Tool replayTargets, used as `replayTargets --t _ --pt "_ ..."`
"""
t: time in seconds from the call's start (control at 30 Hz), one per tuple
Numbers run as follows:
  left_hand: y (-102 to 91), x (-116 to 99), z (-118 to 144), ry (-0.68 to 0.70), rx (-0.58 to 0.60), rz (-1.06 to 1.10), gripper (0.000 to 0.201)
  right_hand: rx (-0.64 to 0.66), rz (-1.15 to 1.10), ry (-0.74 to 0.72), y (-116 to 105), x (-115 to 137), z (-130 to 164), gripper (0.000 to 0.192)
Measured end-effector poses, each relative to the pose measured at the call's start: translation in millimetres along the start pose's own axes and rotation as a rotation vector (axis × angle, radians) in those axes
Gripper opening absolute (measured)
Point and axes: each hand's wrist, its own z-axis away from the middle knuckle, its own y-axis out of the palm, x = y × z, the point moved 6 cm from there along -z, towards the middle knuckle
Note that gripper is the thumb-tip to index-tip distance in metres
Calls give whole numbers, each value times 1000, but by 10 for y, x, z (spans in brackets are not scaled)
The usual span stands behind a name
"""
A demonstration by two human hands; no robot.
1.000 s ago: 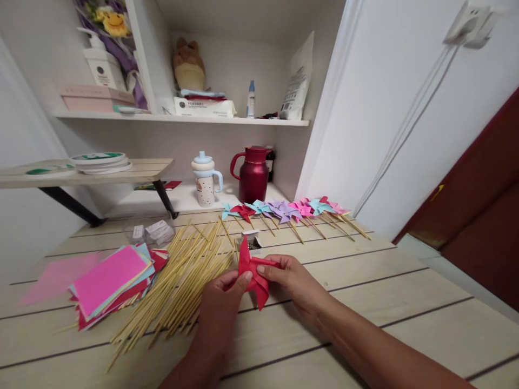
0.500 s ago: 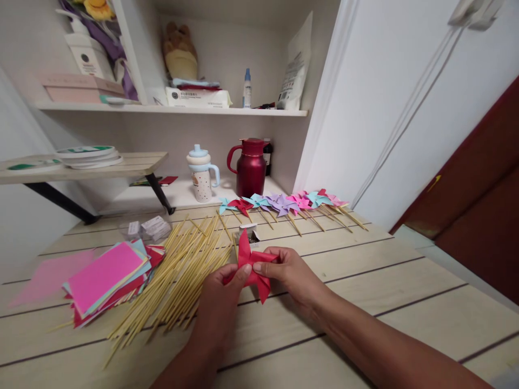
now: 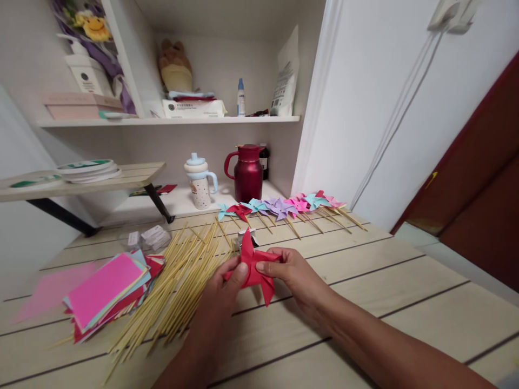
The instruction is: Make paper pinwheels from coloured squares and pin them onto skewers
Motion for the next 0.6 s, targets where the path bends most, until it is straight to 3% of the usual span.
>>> replayTargets --t 0.33,0.47,0.6 --pt "0 -77 145 -89 -30 -97 38 43 47 20 60 -22 14 26" --pt "-3 -52 119 -50 -1 -171 32 47 90 11 61 -27 14 28" --pt "-54 -23 95 -29 -57 -197 27 104 105 21 84 -47 20 27"
